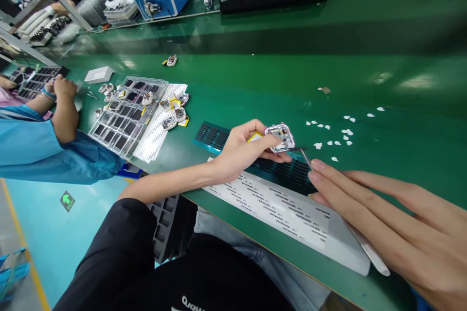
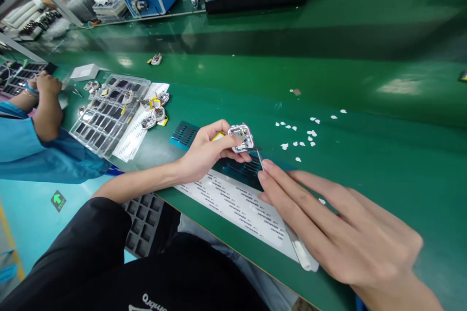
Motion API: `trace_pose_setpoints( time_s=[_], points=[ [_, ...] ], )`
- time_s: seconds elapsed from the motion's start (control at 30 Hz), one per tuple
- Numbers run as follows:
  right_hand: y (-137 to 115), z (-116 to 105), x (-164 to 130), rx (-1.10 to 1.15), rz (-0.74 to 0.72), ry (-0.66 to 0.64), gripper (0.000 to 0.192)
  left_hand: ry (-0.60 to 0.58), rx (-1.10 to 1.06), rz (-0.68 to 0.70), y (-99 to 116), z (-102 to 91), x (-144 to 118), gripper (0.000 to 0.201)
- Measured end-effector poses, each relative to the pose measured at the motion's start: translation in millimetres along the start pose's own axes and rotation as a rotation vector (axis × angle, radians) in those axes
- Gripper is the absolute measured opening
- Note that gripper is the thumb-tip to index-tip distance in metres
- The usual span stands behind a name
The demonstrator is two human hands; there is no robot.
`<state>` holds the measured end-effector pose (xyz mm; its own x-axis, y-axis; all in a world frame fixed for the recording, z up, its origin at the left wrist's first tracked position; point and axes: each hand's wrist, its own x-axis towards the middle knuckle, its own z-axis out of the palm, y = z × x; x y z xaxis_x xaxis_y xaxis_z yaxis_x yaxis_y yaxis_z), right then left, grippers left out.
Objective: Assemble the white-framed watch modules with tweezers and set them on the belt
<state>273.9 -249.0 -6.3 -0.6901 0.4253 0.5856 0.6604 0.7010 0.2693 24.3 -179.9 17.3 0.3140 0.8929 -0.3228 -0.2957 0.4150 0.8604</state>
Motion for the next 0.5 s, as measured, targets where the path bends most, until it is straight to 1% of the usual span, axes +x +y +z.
trace_pose_setpoints(
  time_s=[0.17, 0.33, 0.5],
  points=[
    [-3.5, -1.5, 0.9, 0.033, -0.037, -0.005, 0.060, -0.052, 0.032, -0.016, 0.1, 0.3, -1.2, 0.028],
    [-10.1, -6.2, 6.4, 0.107, 0.022, -0.046, 0.064, -0.069, 0.100, -0.016, 0.1, -0.9, -0.9, 0.029],
    [-23.9, -14.7, 18.1, 0.178, 0.123, -0.060, 0.071, -0.053, 0.133, -0.005, -0.4, -1.0, -0.9, 0.038]
  ],
)
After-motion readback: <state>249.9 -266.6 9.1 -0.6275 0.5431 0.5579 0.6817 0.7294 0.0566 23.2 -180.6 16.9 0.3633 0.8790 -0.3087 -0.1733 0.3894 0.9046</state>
